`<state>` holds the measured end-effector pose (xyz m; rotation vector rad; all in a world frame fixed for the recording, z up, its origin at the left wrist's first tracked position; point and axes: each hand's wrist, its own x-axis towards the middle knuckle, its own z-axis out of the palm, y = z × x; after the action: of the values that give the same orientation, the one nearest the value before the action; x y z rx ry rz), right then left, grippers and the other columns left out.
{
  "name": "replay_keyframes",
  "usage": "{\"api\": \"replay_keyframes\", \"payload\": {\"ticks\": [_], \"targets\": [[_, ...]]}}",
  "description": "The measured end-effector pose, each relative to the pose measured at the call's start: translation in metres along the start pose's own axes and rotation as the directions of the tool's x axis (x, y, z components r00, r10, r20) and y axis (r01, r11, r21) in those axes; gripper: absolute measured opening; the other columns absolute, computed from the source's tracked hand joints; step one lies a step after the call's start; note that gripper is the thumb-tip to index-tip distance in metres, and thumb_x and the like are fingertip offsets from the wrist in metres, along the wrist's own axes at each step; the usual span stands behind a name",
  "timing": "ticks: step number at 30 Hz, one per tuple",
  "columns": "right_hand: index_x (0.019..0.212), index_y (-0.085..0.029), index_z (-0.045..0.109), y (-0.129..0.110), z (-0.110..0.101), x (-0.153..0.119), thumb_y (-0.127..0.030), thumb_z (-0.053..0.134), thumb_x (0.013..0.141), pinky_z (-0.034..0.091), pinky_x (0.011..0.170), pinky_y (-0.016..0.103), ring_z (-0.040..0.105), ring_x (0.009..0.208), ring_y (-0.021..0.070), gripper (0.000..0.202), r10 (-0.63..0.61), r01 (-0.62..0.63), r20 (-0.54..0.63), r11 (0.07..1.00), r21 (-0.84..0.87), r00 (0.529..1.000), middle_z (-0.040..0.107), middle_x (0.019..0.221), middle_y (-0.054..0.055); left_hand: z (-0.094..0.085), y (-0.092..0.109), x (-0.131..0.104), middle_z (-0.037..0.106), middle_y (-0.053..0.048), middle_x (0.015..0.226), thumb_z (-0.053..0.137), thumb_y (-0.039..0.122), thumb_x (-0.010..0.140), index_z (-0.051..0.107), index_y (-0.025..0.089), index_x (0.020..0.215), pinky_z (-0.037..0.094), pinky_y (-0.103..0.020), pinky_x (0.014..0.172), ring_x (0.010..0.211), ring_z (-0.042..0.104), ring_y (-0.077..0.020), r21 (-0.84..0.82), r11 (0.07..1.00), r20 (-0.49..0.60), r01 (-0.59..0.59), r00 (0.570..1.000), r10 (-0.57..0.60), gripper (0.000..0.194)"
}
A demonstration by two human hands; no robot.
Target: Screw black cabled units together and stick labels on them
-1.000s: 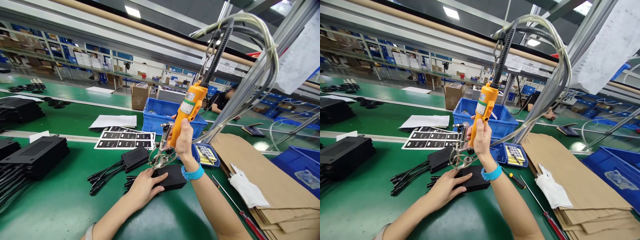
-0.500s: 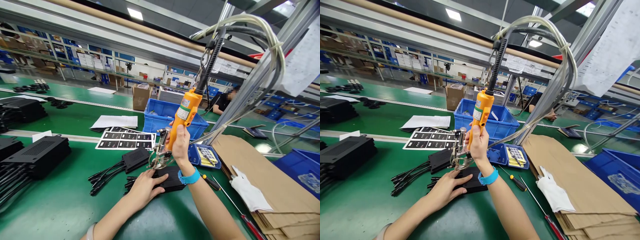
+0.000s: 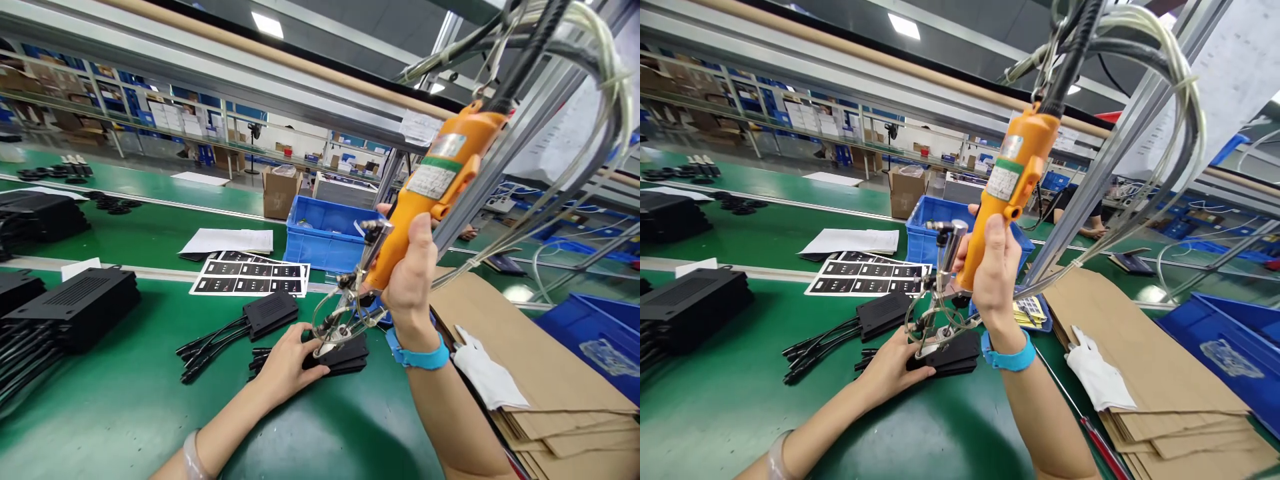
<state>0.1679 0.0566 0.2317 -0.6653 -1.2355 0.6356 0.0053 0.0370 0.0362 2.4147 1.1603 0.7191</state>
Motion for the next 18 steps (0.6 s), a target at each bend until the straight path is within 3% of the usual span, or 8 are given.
{"api": "replay_keyframes", "payload": {"ticks": [6,9,13,15,18], "targets": [[0.119,-0.022,0.06,0.03,0.001,-0.032,-0.062,0.047,0.093,0.039,0.037,0.022,0.049,0.043,0.0106,0.05,0.132,-0.134,0.03,0.988,0.076,0.991,0.053,0.059,-0.004,0.002,-0.001,-0.001,0.052,-0.013,0.128,0.079,0.031,0.08,0.064,0.021,0.12,0.048,-0.049,0.099,0.119,0.049,-0.0335,-0.045,0.998,-0.073,-0.044,0.996,0.041,0.044],[0.125,-0.023,0.057,0.036,0.0,-0.039,-0.06,0.047,0.093,0.041,0.038,0.023,0.052,0.044,0.0118,0.05,0.14,-0.143,0.041,0.987,0.079,0.989,0.054,0.058,-0.004,0.002,-0.001,-0.002,0.052,-0.013,0.125,0.079,0.027,0.079,0.061,0.021,0.122,0.05,-0.048,0.097,0.116,0.051,-0.0322,-0.069,0.996,-0.1,-0.055,0.994,0.048,0.047],[0.116,-0.022,0.059,0.037,0.001,-0.041,-0.058,0.048,0.093,0.045,0.04,0.024,0.052,0.043,0.0123,0.043,0.131,-0.133,0.033,0.988,0.074,0.991,0.054,0.058,-0.004,0.005,-0.002,-0.002,0.051,-0.012,0.126,0.077,0.027,0.08,0.061,0.022,0.118,0.051,-0.049,0.097,0.116,0.052,-0.0324,-0.073,0.994,-0.136,-0.077,0.989,0.066,0.042],[0.107,-0.023,0.06,0.036,0.003,-0.041,-0.05,0.058,0.089,0.047,0.041,0.025,0.051,0.043,0.0116,0.033,0.13,-0.13,0.011,0.991,0.019,0.991,0.054,0.058,-0.005,0.007,-0.004,-0.003,0.05,-0.012,0.13,0.076,0.028,0.081,0.061,0.023,0.116,0.05,-0.05,0.098,0.118,0.051,-0.0331,-0.08,0.992,-0.151,-0.096,0.985,0.083,0.038],[0.095,-0.022,0.058,0.034,0.007,-0.043,-0.027,0.069,0.076,0.047,0.042,0.024,0.05,0.043,0.0099,0.022,0.081,-0.083,-0.025,0.993,-0.082,0.996,0.054,0.06,-0.007,0.01,-0.005,-0.004,0.051,-0.013,0.128,0.075,0.028,0.08,0.061,0.022,0.115,0.052,-0.05,0.095,0.115,0.053,-0.0332,-0.106,0.99,-0.171,-0.091,0.983,0.071,0.038]]}}
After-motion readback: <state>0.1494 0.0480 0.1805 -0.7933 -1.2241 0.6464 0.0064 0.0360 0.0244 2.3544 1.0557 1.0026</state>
